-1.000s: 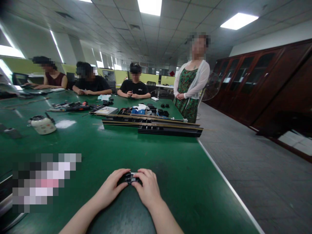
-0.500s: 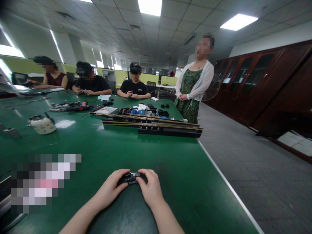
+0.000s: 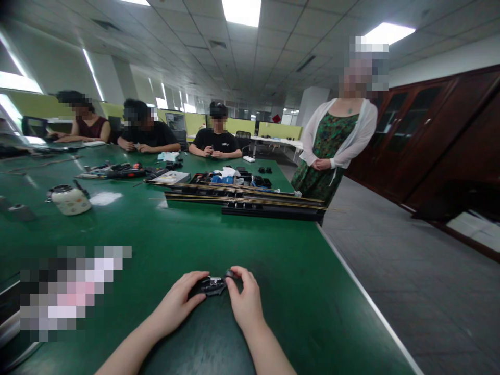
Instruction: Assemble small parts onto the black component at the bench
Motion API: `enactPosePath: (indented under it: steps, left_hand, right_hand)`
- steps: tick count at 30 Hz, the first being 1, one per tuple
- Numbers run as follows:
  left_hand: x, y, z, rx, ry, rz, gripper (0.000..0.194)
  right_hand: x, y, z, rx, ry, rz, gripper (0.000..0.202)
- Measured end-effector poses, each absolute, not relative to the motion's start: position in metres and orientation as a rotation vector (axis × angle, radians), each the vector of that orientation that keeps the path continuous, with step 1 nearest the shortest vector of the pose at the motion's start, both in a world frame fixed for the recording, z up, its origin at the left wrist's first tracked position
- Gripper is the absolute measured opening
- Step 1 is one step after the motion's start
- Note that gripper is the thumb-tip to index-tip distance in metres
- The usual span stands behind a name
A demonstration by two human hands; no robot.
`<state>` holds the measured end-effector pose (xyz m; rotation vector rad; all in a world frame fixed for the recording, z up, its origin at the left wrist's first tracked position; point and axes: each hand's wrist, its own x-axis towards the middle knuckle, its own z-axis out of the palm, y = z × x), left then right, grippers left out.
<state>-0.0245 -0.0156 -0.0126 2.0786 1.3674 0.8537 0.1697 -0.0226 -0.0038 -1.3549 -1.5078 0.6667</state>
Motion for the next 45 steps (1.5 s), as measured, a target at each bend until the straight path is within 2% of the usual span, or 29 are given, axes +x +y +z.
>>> enactPosePath:
  steps: [13, 19, 31, 45]
  left_hand:
    - [-0.026, -0.016, -0.012, 2.031, 1.405, 0.851, 0.044]
    - [-0.025, -0.015, -0.013, 2.052, 1.390, 0.884, 0.039]
    - [-0.027, -0.015, -0.018, 2.054, 1.410, 0.880, 0.042]
    - [-0.025, -0.015, -0.012, 2.012, 1.402, 0.859, 0.038]
  right_hand:
    - [0.173, -0.016, -0.009, -1.361, -1.334, 0.769, 0.030]
    - [0.174, -0.013, -0.013, -1.370, -1.213, 0.767, 0.033]
    - [0.180, -0.012, -0.016, -1.388, -0.951, 0.771, 0.045]
    - [0.182, -0.012, -0.019, -1.378, -1.006, 0.735, 0.042]
